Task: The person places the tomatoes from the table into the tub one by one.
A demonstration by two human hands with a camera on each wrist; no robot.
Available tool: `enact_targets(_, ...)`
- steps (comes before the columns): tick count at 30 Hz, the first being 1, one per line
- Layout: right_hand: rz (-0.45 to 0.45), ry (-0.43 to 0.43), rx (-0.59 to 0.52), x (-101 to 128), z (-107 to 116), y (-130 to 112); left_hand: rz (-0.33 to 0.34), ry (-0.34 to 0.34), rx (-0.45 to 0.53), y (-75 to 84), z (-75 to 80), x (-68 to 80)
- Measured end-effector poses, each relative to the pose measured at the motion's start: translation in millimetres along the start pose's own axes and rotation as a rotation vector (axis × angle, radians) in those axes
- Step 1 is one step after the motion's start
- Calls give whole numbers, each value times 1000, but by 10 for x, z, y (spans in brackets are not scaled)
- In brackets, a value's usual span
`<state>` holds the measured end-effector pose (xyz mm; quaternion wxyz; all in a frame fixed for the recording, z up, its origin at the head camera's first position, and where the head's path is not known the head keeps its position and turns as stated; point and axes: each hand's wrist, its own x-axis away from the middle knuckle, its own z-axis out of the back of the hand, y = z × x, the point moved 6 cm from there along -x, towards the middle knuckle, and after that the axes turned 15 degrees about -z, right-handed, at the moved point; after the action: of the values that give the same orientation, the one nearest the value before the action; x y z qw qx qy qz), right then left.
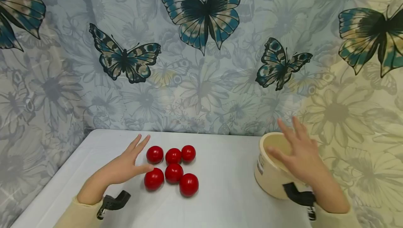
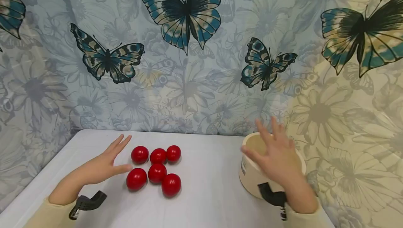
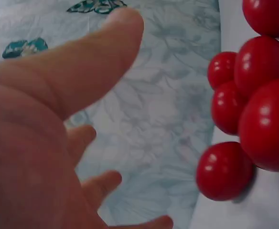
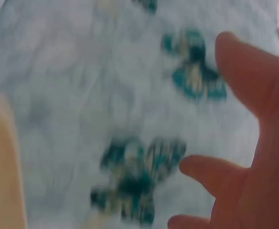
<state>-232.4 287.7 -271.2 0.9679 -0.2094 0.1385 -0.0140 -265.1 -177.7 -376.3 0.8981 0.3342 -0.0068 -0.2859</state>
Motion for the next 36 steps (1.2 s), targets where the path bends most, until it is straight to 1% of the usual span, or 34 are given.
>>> enact_targets(2, -65, -31, -39, 22, 159, 417, -45, 2, 133, -157, -25, 139)
enact_targets(4, -136, -97, -99, 60, 233, 815, -65, -7, 286, -286, -103, 247)
enact_targets(6, -208, -175, -142, 95, 241, 1175, -58, -18, 419, -393, -202, 330)
enact_targets(8, -252, -243, -228, 135, 166, 1484, -71, -33, 520, -464, -306, 383)
enact_targets(9, -261, -274, -292, 155, 106, 1610, -78, -36, 558, -490, -353, 400)
enact_targets(11, -269, -329, -413, 185, -45, 1830, -110, -36, 603, -526, -435, 415)
enact_targets(14, -225, -416, -693, 214, -289, 2023, -189, -21, 621, -538, -529, 402)
enact_targets(15, -206, -441, -773, 210, -356, 2054, -207, -12, 614, -538, -556, 394)
enact_targets(17, -180, -486, -924, 192, -474, 2075, -221, 11, 596, -542, -603, 381)
enact_targets(18, -175, -495, -978, 175, -516, 2062, -218, 24, 583, -546, -624, 378)
enact_targets(20, -180, -502, -1031, 144, -582, 2009, -174, 52, 571, -572, -669, 370)
enact_targets(22, -203, -499, -1042, 109, -632, 1925, -141, 81, 545, -593, -707, 360)
enact_targets(25, -212, -489, -1014, 62, -682, 1757, -102, 131, 472, -621, -753, 338)
enact_targets(28, -207, -489, -989, 24, -726, 1575, -87, 180, 365, -628, -777, 308)
enact_targets(31, -203, -493, -976, -2, -765, 1411, -85, 221, 312, -613, -786, 275)
enact_targets(36, -192, -524, -970, -32, -853, 1190, -109, 234, 234, -558, -788, 237)
